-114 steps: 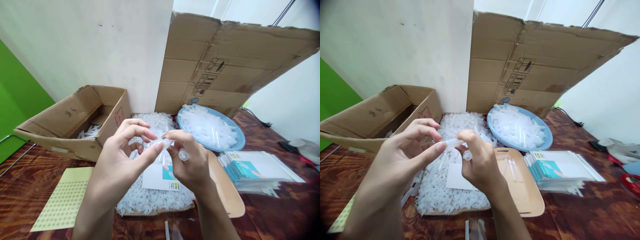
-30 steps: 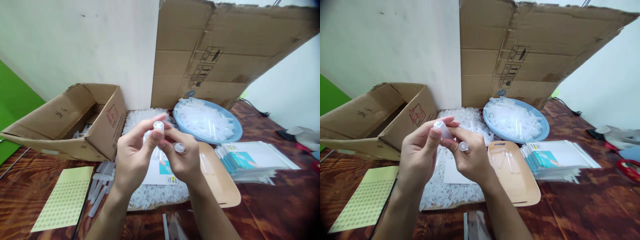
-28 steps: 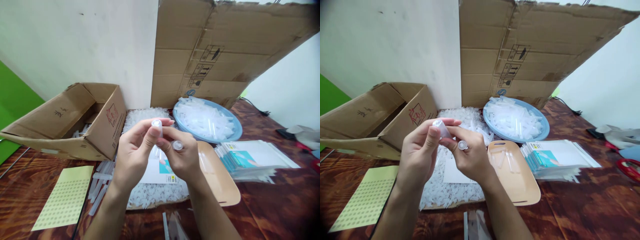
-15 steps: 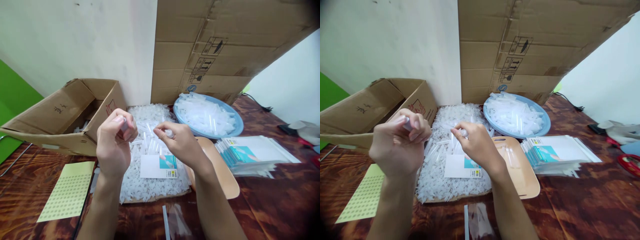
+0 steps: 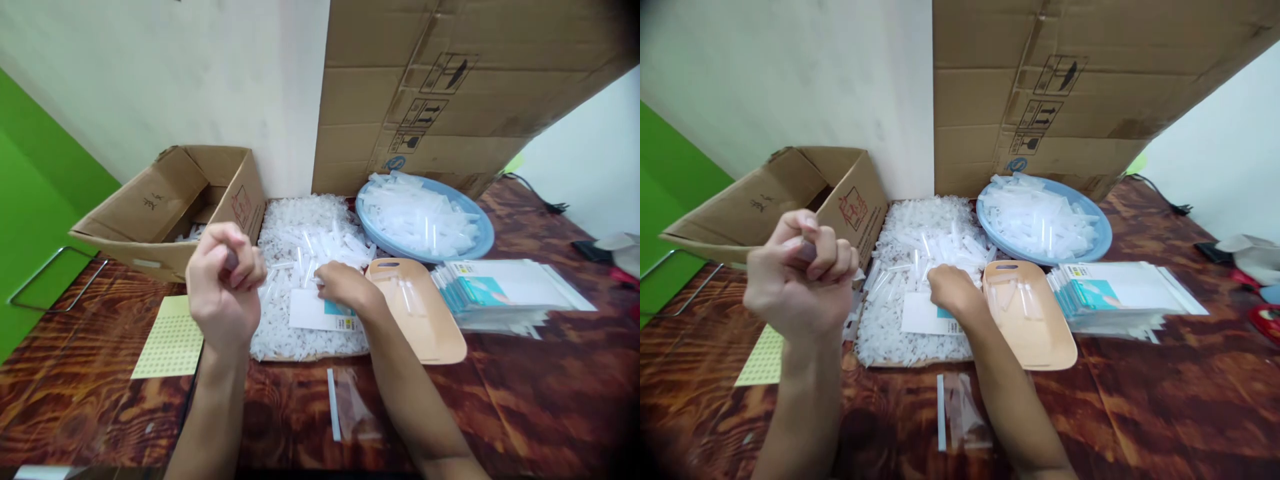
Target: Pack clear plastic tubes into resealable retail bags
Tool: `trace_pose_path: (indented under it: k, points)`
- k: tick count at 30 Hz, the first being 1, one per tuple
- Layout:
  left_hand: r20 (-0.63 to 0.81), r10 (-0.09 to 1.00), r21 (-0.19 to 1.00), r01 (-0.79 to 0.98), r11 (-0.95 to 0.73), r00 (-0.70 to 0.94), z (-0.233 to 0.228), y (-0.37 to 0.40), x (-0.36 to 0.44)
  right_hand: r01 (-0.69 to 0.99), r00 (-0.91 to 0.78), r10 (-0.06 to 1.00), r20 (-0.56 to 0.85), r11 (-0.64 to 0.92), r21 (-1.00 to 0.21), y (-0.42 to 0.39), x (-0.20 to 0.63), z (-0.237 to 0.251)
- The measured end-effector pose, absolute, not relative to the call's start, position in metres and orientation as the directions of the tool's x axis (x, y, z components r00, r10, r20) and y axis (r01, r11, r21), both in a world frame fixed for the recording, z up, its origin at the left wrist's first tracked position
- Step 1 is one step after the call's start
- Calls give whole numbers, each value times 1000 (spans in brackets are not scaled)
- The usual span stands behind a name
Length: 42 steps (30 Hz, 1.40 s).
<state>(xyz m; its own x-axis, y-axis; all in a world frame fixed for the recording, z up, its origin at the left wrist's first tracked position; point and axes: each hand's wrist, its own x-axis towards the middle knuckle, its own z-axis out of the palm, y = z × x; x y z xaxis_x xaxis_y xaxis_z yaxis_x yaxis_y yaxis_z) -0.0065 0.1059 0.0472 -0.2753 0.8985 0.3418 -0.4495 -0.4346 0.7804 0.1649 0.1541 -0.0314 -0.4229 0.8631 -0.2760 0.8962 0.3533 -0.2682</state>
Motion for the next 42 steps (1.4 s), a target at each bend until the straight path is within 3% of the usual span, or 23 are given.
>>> trace_pose_path:
  k: [3, 5, 8, 10, 13, 16, 19, 22, 25, 27, 29, 31, 32, 35, 37, 39, 42]
  points:
    - [283, 921, 910, -227, -346, -269, 25, 56, -6, 870, -455, 853, -254, 364, -333, 152, 173, -17]
    - [210, 972, 969, 152, -193, -108, -2, 13, 1, 825, -486, 859, -161, 390, -409, 146, 184, 3]
    - [65, 970, 822, 539, -185, 234, -53, -38, 19, 664, -464, 863, 199, 487, -568, 125, 208, 41]
    - [43, 945, 697, 668, -261, 324, -82, -53, 34, 557, -348, 837, 423, 548, -624, 106, 224, 61]
    - [-37, 887, 541, 755, -370, 461, -104, -47, 59, 484, -203, 813, 546, 568, -665, 80, 248, 80]
    - [-175, 789, 451, 760, -468, 589, -103, -27, 80, 463, -135, 809, 571, 561, -686, 60, 269, 88]
    - [-289, 754, 413, 787, -458, 590, -98, -15, 98, 452, -46, 827, 560, 517, -727, 39, 290, 84]
    - [-339, 778, 385, 833, -398, 528, -93, -17, 108, 366, 112, 878, 465, 399, -841, 16, 310, 62]
    - [-371, 779, 386, 847, -366, 506, -82, -23, 104, 170, 260, 917, 304, 266, -949, -5, 323, 25]
    - [-351, 768, 463, 812, -355, 536, -72, -25, 91, 29, 363, 908, 208, 212, -977, -16, 326, 1]
    - [-280, 780, 672, 694, -257, 559, -64, -23, 71, -102, 470, 869, 155, 228, -968, -25, 326, -19]
    - [-233, 843, 889, 458, -17, 484, -60, -19, 47, -203, 555, 826, 99, 250, -947, -32, 323, -33]
    - [-249, 882, 943, 307, 127, 400, -58, -16, 36, -238, 581, 811, 65, 246, -940, -34, 321, -38]
    - [-403, 910, 884, -215, 415, 99, -55, -1, 12, -284, 561, 828, -7, 184, -941, -32, 301, -51]
    - [-495, 868, 757, -506, 414, -31, -50, 10, 5, -287, 457, 889, -18, 129, -949, -24, 278, -58]
    - [-539, 838, 661, -658, 360, -82, -46, 21, 4, -299, 321, 947, -23, 78, -951, -15, 248, -63]
    - [-526, 838, 633, -724, 275, -142, -44, 33, 7, -375, 202, 979, -36, 44, -926, -1, 207, -67]
